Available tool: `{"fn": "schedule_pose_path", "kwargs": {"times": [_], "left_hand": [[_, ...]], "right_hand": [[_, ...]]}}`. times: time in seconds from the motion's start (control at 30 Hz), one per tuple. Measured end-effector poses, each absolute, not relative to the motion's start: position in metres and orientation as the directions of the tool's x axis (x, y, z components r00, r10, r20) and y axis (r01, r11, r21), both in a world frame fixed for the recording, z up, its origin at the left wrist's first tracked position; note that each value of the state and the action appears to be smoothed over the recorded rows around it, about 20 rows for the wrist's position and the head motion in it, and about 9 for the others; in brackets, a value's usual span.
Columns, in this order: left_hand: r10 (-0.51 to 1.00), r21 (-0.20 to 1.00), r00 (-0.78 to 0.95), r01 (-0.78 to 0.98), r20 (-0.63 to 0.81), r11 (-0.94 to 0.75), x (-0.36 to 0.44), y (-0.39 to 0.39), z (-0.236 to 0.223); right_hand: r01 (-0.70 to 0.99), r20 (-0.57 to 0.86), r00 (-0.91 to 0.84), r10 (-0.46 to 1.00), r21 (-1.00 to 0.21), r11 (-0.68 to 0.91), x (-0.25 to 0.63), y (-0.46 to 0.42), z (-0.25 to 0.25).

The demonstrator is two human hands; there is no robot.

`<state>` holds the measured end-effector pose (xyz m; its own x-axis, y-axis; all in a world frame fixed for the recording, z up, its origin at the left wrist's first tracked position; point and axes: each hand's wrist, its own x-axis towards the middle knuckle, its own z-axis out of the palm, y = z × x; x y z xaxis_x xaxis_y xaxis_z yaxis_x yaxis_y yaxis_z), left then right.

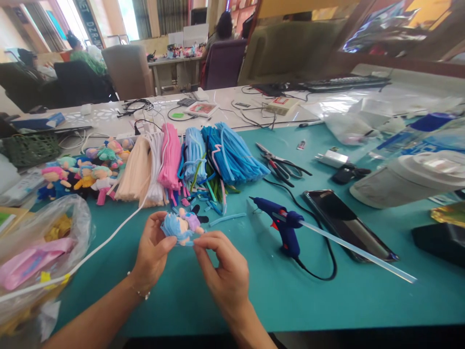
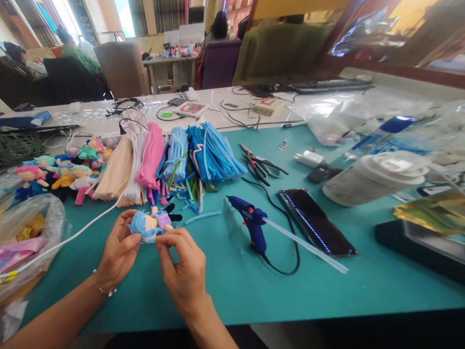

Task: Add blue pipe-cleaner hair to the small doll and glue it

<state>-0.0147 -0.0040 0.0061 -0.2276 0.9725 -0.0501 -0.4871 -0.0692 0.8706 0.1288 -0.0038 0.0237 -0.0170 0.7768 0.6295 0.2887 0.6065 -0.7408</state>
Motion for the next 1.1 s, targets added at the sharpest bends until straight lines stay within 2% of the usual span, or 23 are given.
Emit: {"fn": "schedule_pose_path", "kwargs": {"times": [0.57, 1.1], "left_hand": [[0.974, 0.890, -0.222, -0.453, -0.050, -0.058, -0.0118, -0.0073, 0.0080], [0.989, 0.894, -0.146, -0.447, -0.037, -0.033, -0.0138, -0.0078, 0.0052]], "right_hand": [[0.359, 0.672, 0.019, 0.741, -0.696, 0.622, 0.1220, -0.0053, 0.0222], [0.385, 0.716, -0.006, 0.698, -0.643, 0.662, 0.1228, -0.0047, 0.0213]]}}
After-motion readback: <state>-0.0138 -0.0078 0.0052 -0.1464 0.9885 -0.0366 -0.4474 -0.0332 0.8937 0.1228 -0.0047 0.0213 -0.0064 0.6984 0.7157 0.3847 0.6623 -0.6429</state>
